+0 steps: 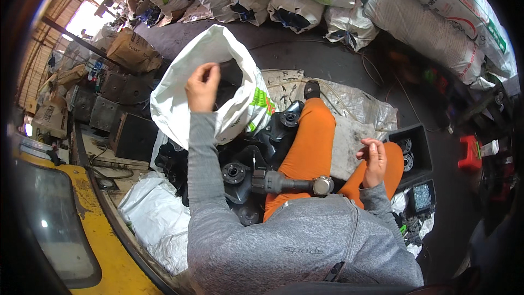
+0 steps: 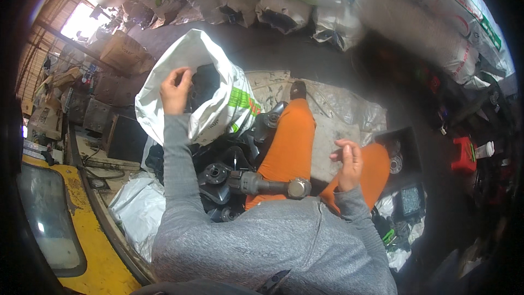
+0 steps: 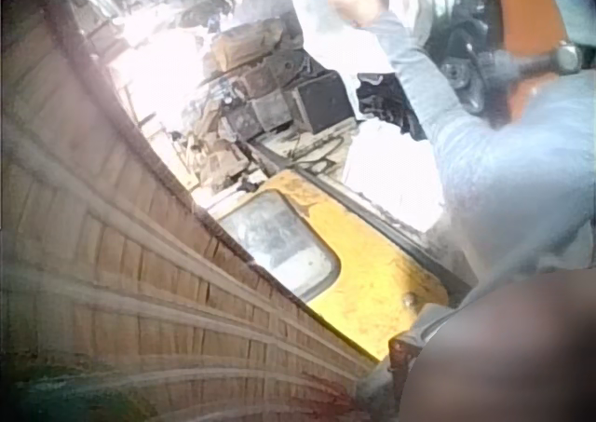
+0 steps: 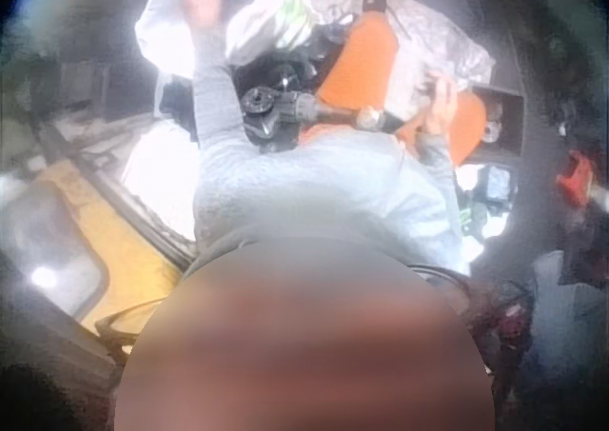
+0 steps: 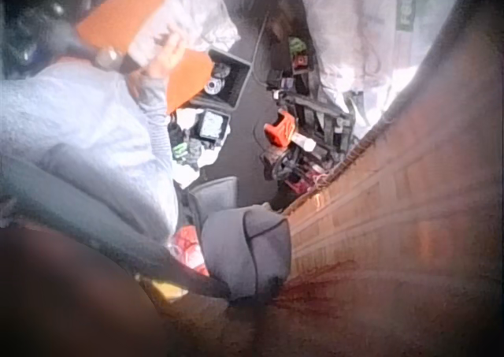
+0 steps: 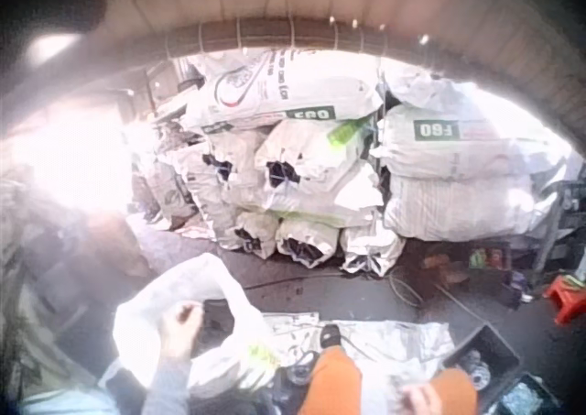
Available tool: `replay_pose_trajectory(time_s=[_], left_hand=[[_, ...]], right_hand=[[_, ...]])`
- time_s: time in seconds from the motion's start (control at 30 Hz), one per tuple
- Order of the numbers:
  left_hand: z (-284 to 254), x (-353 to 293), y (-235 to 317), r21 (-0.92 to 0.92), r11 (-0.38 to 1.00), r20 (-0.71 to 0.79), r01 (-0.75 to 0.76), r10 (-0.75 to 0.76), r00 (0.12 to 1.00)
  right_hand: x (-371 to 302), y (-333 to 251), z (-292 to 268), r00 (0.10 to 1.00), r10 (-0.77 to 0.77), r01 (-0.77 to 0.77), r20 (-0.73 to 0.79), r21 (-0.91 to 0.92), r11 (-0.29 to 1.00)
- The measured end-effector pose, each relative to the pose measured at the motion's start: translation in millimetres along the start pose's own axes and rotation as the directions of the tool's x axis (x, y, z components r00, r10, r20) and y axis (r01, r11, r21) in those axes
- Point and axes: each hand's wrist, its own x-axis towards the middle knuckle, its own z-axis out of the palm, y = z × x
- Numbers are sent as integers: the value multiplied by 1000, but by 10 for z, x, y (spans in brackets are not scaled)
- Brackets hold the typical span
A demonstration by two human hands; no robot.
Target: The person sits on the floor and uses a cordless drill to fasten screws into a metal housing component. They repeatedly pick up screws from a nearby tray, align them in the housing, and tighten them with the drill.
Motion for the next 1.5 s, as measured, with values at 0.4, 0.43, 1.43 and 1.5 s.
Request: replay_pose_trajectory(time_s=[0.4,0.43,1.43,1.5], left_hand=[[1044,210,-2044,110,685,199,721,-725,659],[1146,244,-2034,182,702,198,688,-712,674],[1948,-956,331,-378,793,773,477,-12,634],[2851,-1427,309,-315,519,864,794,-189,466]], right_hand=[[3,111,-360,929,242,-221,-279,105,970],[10,128,-402,923,247,-226,-295,106,968],[-491,424,-3721,759,-55,-644,-648,-761,79],[-546,428,-3739,787,-48,-616,-615,-788,-5]])
